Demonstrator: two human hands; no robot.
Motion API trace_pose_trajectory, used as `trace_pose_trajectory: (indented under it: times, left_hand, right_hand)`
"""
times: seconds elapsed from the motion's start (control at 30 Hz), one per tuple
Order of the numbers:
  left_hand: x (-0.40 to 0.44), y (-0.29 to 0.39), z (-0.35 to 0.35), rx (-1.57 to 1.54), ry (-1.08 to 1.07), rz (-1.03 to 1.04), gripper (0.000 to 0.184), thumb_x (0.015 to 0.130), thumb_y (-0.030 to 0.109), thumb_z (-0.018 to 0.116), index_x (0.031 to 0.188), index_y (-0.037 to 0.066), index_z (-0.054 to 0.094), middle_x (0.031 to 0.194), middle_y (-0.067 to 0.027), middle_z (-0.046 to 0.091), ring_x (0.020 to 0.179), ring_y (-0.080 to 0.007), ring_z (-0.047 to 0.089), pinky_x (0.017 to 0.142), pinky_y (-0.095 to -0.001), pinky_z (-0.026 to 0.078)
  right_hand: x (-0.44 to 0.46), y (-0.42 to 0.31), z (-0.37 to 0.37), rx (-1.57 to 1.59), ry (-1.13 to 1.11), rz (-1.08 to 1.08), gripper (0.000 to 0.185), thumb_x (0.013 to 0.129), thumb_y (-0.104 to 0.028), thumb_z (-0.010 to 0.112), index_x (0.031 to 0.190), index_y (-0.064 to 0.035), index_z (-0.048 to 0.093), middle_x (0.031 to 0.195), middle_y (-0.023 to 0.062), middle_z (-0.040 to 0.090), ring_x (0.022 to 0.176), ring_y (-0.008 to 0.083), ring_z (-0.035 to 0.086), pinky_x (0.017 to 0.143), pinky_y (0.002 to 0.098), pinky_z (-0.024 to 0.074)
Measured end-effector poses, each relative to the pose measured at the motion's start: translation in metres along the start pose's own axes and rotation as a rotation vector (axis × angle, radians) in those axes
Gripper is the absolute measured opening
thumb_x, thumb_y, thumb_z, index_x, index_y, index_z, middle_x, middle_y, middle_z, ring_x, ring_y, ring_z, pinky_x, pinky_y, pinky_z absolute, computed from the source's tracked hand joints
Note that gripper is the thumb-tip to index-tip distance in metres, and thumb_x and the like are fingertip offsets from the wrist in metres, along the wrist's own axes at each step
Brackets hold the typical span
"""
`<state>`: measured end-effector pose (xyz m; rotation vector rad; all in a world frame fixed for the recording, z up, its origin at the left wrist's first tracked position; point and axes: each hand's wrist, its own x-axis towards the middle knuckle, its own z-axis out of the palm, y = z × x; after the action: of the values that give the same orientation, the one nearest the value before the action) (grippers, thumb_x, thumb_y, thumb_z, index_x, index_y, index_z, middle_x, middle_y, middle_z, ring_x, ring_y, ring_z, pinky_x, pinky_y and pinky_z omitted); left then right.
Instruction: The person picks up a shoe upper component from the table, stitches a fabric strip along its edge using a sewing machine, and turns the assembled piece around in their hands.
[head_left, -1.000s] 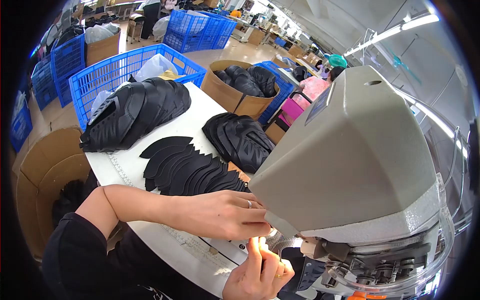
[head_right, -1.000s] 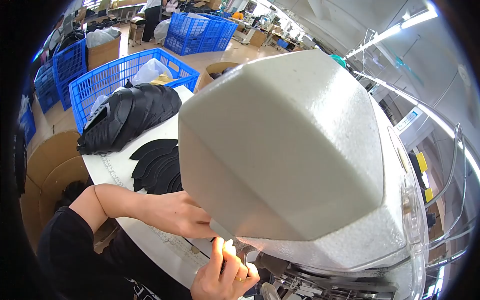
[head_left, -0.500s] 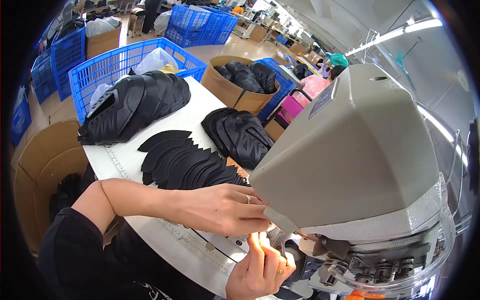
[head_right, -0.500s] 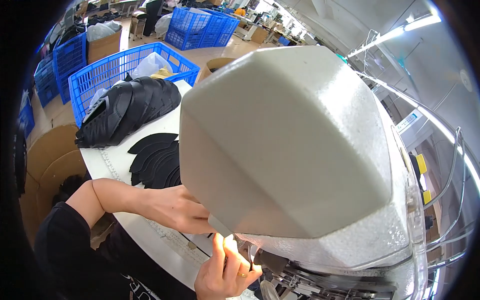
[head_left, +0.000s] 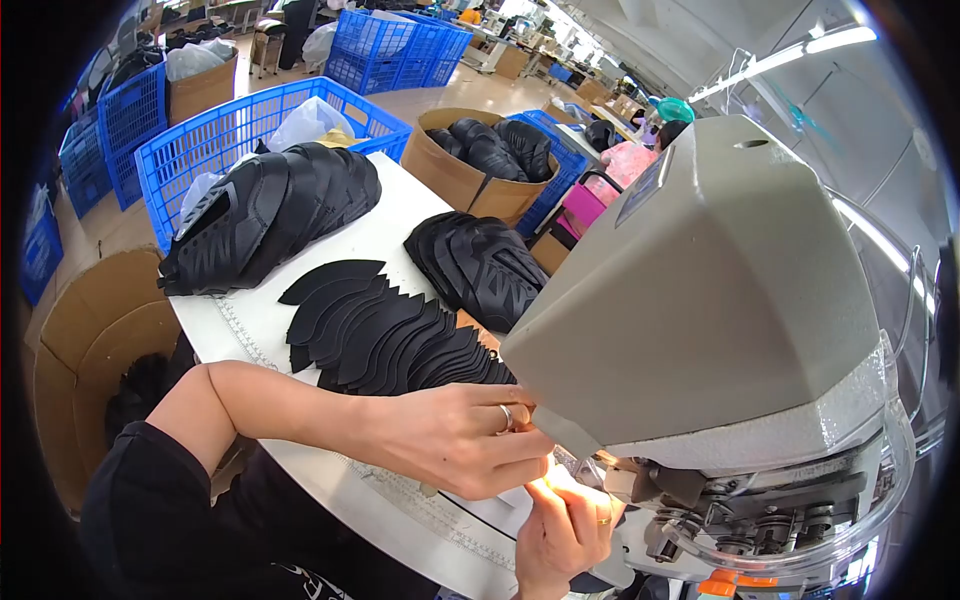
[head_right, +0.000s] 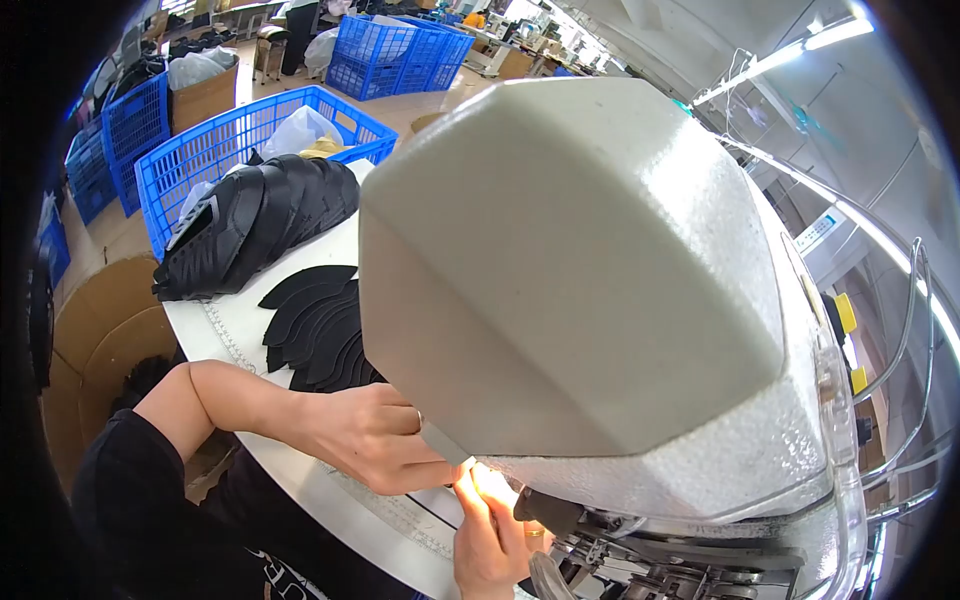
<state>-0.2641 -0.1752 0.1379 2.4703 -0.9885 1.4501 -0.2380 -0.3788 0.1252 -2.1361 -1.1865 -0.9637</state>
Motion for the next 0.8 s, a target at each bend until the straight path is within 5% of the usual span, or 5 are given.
trace_pose_trajectory:
  times: [0.07,0.23,0.57,0.8]
  left_hand:
    - [0.002,-0.005,-0.007,-0.010,-0.047,0.014,0.015,0.068,0.009,0.066,0.079,0.004,0.058,0.096,-0.0058,0.053,0.088,-0.0194,0.061,0.094,-0.0344,0.052]
    - [-0.015,-0.044,-0.006,-0.426,-0.117,-0.099,0.023,0.072,0.011,0.065,0.095,0.005,0.062,0.108,-0.0049,0.057,0.094,-0.0244,0.061,0.087,-0.0350,0.051]
    - [-0.009,-0.039,-0.004,-0.161,-0.014,0.052,0.016,0.072,0.011,0.068,0.084,0.005,0.059,0.097,-0.0045,0.058,0.087,-0.0171,0.066,0.074,-0.0286,0.056]
    - [-0.007,-0.032,-0.006,-0.068,0.013,0.065,0.016,0.070,0.009,0.069,0.079,0.004,0.057,0.096,-0.0063,0.060,0.089,-0.0173,0.066,0.078,-0.0294,0.058]
  right_hand:
    - [-0.002,0.003,0.004,-0.109,0.007,0.026,0.018,0.063,-0.001,0.076,0.078,-0.0108,0.075,0.087,0.0000,0.068,0.081,0.0188,0.060,0.077,0.0337,0.0463]
    - [0.009,0.005,0.003,-0.059,0.021,-0.002,0.026,0.063,0.001,0.076,0.083,-0.0148,0.078,0.076,-0.0015,0.065,0.074,0.0147,0.058,0.071,0.0296,0.0441]
    - [0.010,0.024,0.002,0.234,-0.018,0.012,0.020,0.069,0.005,0.075,0.083,-0.0099,0.078,0.074,0.0025,0.067,0.070,0.0176,0.064,0.069,0.0271,0.0479]
    - [0.001,0.041,0.005,0.349,-0.078,0.177,0.017,0.073,0.011,0.070,0.083,-0.0023,0.075,0.076,0.0092,0.073,0.065,0.0168,0.068,0.063,0.0237,0.0511]
